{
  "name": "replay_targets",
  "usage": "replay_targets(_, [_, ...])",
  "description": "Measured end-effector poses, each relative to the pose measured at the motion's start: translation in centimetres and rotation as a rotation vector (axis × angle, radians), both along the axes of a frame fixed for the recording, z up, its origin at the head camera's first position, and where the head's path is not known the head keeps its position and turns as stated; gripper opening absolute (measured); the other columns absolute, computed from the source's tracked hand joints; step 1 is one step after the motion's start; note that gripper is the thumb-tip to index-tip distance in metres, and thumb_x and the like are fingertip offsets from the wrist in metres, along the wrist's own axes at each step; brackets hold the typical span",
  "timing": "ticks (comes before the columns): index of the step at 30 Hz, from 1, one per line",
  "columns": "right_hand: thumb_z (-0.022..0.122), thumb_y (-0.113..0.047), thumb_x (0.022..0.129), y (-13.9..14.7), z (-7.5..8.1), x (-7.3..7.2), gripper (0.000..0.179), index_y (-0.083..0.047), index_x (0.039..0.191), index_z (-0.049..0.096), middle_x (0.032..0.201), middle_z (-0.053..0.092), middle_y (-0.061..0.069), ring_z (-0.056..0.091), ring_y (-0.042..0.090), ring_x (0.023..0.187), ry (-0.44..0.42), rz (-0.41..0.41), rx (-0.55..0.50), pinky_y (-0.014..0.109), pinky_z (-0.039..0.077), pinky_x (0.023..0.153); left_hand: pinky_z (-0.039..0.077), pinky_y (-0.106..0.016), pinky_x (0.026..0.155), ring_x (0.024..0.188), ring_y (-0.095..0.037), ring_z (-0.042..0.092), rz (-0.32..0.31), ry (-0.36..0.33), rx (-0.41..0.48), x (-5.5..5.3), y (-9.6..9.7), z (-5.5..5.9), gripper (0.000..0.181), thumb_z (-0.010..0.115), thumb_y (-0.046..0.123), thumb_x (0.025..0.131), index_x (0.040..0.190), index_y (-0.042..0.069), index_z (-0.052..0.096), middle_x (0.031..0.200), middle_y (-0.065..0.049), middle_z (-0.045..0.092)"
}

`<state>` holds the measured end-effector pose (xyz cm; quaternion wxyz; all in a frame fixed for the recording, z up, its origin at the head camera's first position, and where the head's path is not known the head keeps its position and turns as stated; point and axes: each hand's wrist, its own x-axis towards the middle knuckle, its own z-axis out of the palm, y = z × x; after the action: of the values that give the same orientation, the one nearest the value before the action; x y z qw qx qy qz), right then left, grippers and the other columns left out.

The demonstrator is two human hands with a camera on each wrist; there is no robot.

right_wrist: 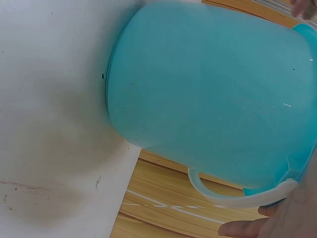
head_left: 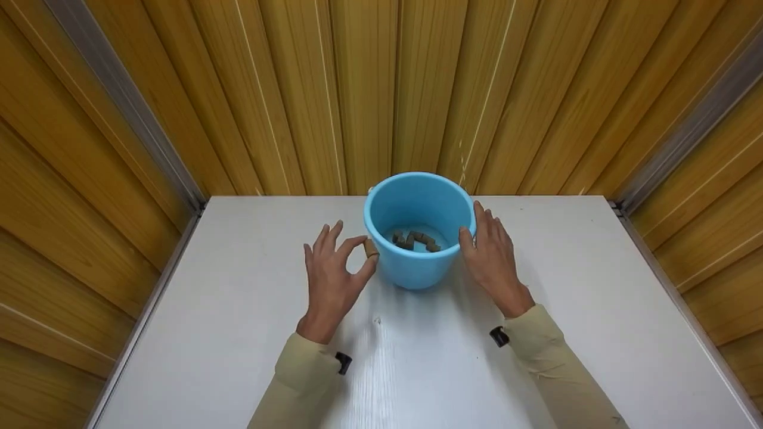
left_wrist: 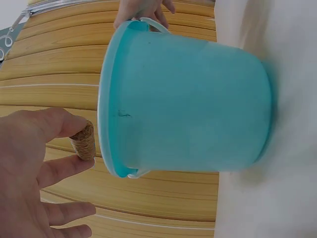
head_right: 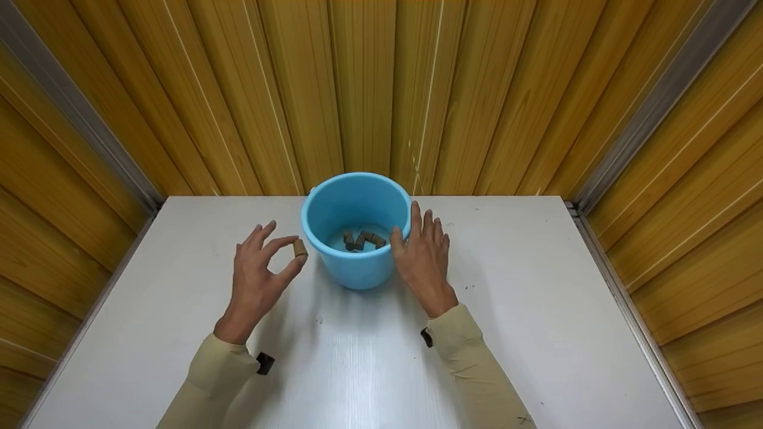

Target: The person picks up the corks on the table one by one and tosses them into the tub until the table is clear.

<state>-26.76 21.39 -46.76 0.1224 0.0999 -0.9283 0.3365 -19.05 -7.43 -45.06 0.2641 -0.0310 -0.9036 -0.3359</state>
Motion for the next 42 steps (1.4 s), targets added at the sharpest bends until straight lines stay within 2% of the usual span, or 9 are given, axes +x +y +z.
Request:
replay_targets(5, [0.042, -0.035, 0.111, 0.1, 0.0, 0.0, 0.070, -0.003, 0.168, 0.019, 0.165, 0.031, 0.030, 0.021, 0.050, 0.156, -0.008, -0.001, 0.003, 0.065, 0.011, 0.125, 0.017, -0.081, 0.115, 0.149, -0.046, 0.041, -0.031, 0.048, -0.009, -0.8, 0.8, 1.3, 0.037, 0.085, 0.032, 0.090, 0.122, 0.015, 0.080, 0.153, -0.020, 0.056])
replay_targets(12, [0.040, -0.039, 0.111, 0.1, 0.1, 0.0, 0.072, -0.006, 0.169, 0.014, 0.166, 0.030, 0.028, 0.020, 0.048, 0.156, -0.046, -0.005, 0.020, 0.066, 0.009, 0.125, 0.017, -0.079, 0.116, 0.150, -0.045, 0.039, -0.061, 0.013, -0.039, -2.3, 1.8, 2.1, 0.038, 0.082, 0.036, 0.092, 0.124, 0.016, 0.079, 0.155, -0.019, 0.055])
replay_targets(23, [0.039, -0.040, 0.111, 0.2, 0.1, 0.0, 0.073, -0.007, 0.170, 0.012, 0.168, 0.026, 0.028, 0.018, 0.048, 0.156, -0.076, -0.015, 0.036, 0.068, 0.009, 0.124, 0.018, -0.078, 0.116, 0.150, -0.046, 0.038, -0.086, -0.032, -0.092, -4.7, 3.3, 1.7, 0.036, 0.080, 0.035, 0.093, 0.123, 0.016, 0.078, 0.155, -0.018, 0.054])
replay_targets(25, [0.040, -0.040, 0.111, 0.2, 0.1, 0.0, 0.073, -0.007, 0.169, 0.012, 0.167, 0.028, 0.027, 0.020, 0.048, 0.155, -0.070, -0.014, 0.038, 0.068, 0.010, 0.124, 0.018, -0.078, 0.116, 0.151, -0.046, 0.037, -0.089, -0.038, -0.098, -4.9, 3.6, 1.6, 0.036, 0.080, 0.035, 0.094, 0.124, 0.015, 0.078, 0.155, -0.019, 0.054])
replay_targets(29, [0.042, -0.037, 0.110, 0.2, 0.1, 0.0, 0.071, -0.004, 0.168, 0.019, 0.158, 0.040, 0.028, 0.033, 0.047, 0.148, -0.005, -0.006, 0.028, 0.066, 0.016, 0.124, 0.018, -0.078, 0.116, 0.152, -0.045, 0.036, -0.095, -0.058, -0.107, -5.3, 3.9, 1.4, 0.037, 0.080, 0.035, 0.094, 0.125, 0.015, 0.078, 0.155, -0.019, 0.054])
replay_targets(32, [0.043, -0.034, 0.110, 0.2, 0.0, 0.0, 0.069, -0.001, 0.167, 0.022, 0.149, 0.047, 0.027, 0.042, 0.045, 0.139, 0.040, 0.001, 0.024, 0.065, 0.025, 0.119, 0.017, -0.078, 0.117, 0.152, -0.045, 0.035, -0.094, -0.073, -0.110, -5.5, 4.0, 1.3, 0.038, 0.079, 0.036, 0.094, 0.125, 0.015, 0.078, 0.155, -0.019, 0.055])
replay_targets(36, [0.043, -0.035, 0.110, 0.2, 0.0, -0.1, 0.069, -0.001, 0.166, 0.022, 0.146, 0.049, 0.026, 0.045, 0.043, 0.134, 0.045, 0.004, 0.026, 0.065, 0.030, 0.115, 0.017, -0.078, 0.117, 0.153, -0.044, 0.035, -0.097, -0.087, -0.105, -5.7, 4.1, 1.2, 0.037, 0.078, 0.035, 0.094, 0.124, 0.014, 0.078, 0.155, -0.018, 0.054])
replay_targets(42, [0.042, -0.035, 0.110, 0.2, 0.0, -0.1, 0.069, -0.002, 0.167, 0.020, 0.148, 0.048, 0.026, 0.043, 0.044, 0.137, 0.027, 0.003, 0.032, 0.063, 0.022, 0.122, 0.017, -0.077, 0.118, 0.153, -0.043, 0.034, -0.099, -0.109, -0.121, -5.8, 4.2, 1.2, 0.038, 0.078, 0.037, 0.094, 0.125, 0.015, 0.078, 0.157, -0.017, 0.053])
